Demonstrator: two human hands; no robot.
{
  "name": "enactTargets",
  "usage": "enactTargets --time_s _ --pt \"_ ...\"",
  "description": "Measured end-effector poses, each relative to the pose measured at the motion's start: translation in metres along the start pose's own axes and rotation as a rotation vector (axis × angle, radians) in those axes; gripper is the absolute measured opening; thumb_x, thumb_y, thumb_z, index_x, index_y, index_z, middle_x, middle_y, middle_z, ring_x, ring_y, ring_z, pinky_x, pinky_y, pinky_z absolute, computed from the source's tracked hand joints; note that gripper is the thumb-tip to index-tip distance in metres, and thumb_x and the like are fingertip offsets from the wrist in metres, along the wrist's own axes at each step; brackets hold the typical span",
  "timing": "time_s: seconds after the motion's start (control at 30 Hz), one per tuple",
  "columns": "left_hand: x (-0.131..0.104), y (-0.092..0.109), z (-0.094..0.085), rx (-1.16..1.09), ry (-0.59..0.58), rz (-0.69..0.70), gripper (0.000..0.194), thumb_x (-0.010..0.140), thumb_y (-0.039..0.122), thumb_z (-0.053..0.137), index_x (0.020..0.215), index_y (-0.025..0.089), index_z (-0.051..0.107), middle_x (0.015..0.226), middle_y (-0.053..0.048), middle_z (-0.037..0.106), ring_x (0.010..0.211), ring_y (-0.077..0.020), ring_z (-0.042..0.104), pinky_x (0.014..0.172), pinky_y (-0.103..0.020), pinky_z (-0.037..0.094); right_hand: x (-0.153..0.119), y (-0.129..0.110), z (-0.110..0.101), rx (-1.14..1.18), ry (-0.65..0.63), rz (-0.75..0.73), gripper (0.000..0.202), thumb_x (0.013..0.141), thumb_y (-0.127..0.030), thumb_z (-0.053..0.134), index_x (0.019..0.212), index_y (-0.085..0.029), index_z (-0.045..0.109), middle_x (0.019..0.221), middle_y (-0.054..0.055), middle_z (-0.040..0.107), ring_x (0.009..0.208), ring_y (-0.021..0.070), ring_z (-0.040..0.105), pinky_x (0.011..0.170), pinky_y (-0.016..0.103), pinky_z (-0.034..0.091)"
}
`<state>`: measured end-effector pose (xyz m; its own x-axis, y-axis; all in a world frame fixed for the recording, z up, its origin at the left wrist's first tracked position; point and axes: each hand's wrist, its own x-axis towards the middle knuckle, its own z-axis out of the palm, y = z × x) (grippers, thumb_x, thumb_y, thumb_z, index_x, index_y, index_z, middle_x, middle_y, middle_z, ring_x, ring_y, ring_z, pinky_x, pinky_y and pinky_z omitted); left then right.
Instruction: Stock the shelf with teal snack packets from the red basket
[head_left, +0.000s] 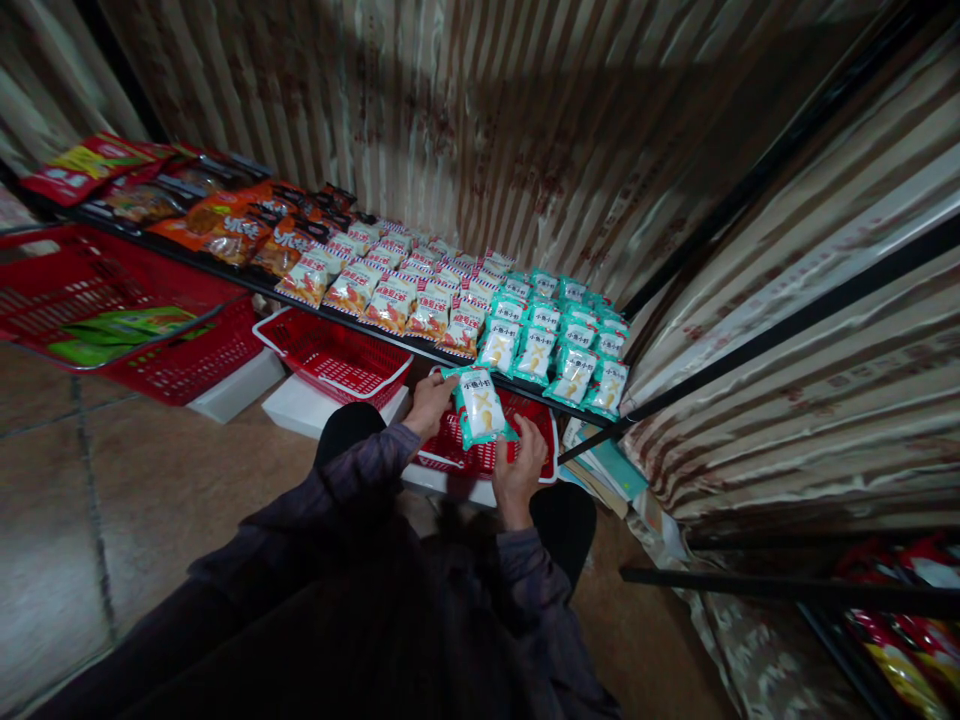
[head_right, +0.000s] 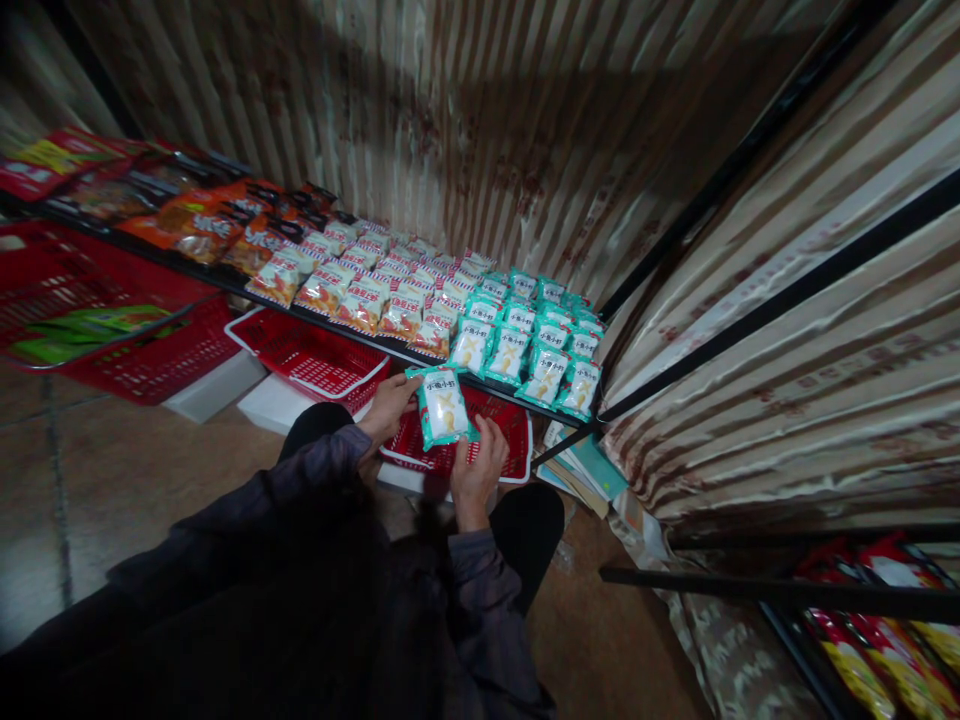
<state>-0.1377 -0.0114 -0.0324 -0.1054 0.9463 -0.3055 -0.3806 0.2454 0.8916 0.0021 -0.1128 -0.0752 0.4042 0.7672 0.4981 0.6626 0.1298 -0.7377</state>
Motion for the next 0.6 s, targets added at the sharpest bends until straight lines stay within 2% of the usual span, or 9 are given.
enactTargets --time_s 0.1,0.27,0.37,0.47,0.6 --pt "0.001 -0.001 0.001 0.017 0.026 0.007 0.023 0.066 0.030 0.077 0.065 0.016 0.058 0.056 0.004 0.056 0.052 -0.0085 0.050 0.052 -0.020 0.040 -0.002 -0.006 -0.003 -0.076 -0.101 -0.228 0.035 0.090 -0.024 0.045 0.121 -0.023 0.063 0.136 0.012 0.054 0.131 0.0268 0.041 0.109 0.054 0.033" --pt "0.001 -0.001 0.001 0.045 0.034 -0.003 0.023 0.067 0.029 0.076 0.065 0.016 0.056 0.053 0.006 0.052 0.048 -0.0079 0.047 0.051 -0.020 0.040 -0.008 -0.009 -0.001 -0.110 -0.218 -0.382 0.040 0.089 -0.019 0.047 0.126 -0.026 0.062 0.138 0.009 0.054 0.134 0.0254 0.041 0.108 0.051 0.039" --pt "-0.002 0.001 0.001 0.064 0.016 -0.019 0.025 0.066 0.029 0.077 0.064 0.017 0.055 0.053 0.005 0.052 0.049 -0.0090 0.049 0.051 -0.021 0.041 -0.009 -0.008 0.000 -0.145 -0.225 -0.419 0.039 0.089 -0.023 0.052 0.126 -0.027 0.062 0.143 0.009 0.050 0.137 0.0258 0.038 0.108 0.050 0.039" --pt "-0.007 0.004 0.001 0.074 -0.011 -0.041 0.027 0.067 0.032 0.077 0.066 0.017 0.055 0.055 0.004 0.053 0.050 -0.0109 0.053 0.052 -0.023 0.045 -0.008 -0.006 0.001 -0.119 -0.183 -0.410 0.036 0.090 -0.022 0.050 0.122 -0.026 0.065 0.138 0.009 0.055 0.132 0.0244 0.043 0.108 0.047 0.039" --pt "-0.014 0.008 0.001 0.083 -0.109 -0.051 0.028 0.075 0.041 0.070 0.072 0.017 0.057 0.060 0.000 0.058 0.050 -0.0114 0.056 0.052 -0.024 0.047 -0.005 -0.006 -0.001 -0.019 -0.103 -0.287 0.036 0.093 -0.023 0.044 0.121 -0.026 0.066 0.129 0.008 0.063 0.122 0.0219 0.054 0.107 0.045 0.040"
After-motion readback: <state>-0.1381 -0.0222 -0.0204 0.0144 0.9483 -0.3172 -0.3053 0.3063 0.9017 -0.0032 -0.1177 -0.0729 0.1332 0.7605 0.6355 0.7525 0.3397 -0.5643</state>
